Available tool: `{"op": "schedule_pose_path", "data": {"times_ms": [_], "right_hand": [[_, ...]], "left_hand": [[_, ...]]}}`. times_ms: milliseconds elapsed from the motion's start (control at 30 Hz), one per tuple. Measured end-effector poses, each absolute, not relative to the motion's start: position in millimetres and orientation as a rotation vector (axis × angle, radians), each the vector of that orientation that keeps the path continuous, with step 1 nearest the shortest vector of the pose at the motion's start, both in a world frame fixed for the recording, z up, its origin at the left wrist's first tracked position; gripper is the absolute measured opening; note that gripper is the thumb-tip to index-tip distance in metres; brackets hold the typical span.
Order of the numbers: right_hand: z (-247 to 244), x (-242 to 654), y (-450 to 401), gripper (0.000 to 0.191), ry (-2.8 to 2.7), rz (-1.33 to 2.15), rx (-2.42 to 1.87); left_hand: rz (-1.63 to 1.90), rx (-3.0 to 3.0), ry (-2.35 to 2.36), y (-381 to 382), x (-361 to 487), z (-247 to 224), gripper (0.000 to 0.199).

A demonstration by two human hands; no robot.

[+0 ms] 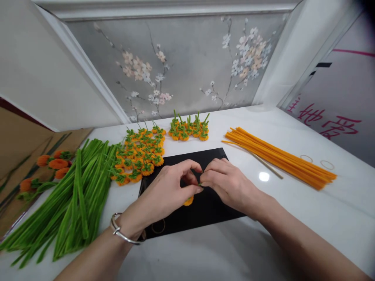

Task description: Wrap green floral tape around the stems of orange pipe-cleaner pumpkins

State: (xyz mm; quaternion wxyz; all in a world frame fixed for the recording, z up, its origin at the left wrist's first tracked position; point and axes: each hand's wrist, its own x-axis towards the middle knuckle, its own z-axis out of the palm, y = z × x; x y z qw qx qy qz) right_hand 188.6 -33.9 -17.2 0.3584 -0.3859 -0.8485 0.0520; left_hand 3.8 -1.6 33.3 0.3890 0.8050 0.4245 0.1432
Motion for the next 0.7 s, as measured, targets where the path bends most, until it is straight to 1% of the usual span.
{"op": "schedule_pose_path", "data": {"times_ms": [167, 500, 700], "right_hand": [[-20.5, 189.0, -31.9, 0.024, -2.186, 0.081, -0.958], [-26.1, 188.3, -27.8, 0.025, -2.185, 0.077, -0.968], [-28.4, 187.8, -24.0, 0.024, -2.149, 0.12, -1.051]], "left_hand": [[0.344, 2.055, 1.09, -1.6, 2.9, 32.4, 0.019], [0.281, 1.724, 0.96, 11.8, 0.6, 27.4, 0.027], [0.329, 1.638, 0.875, 16.2, 0.5, 22.3, 0.02]]}}
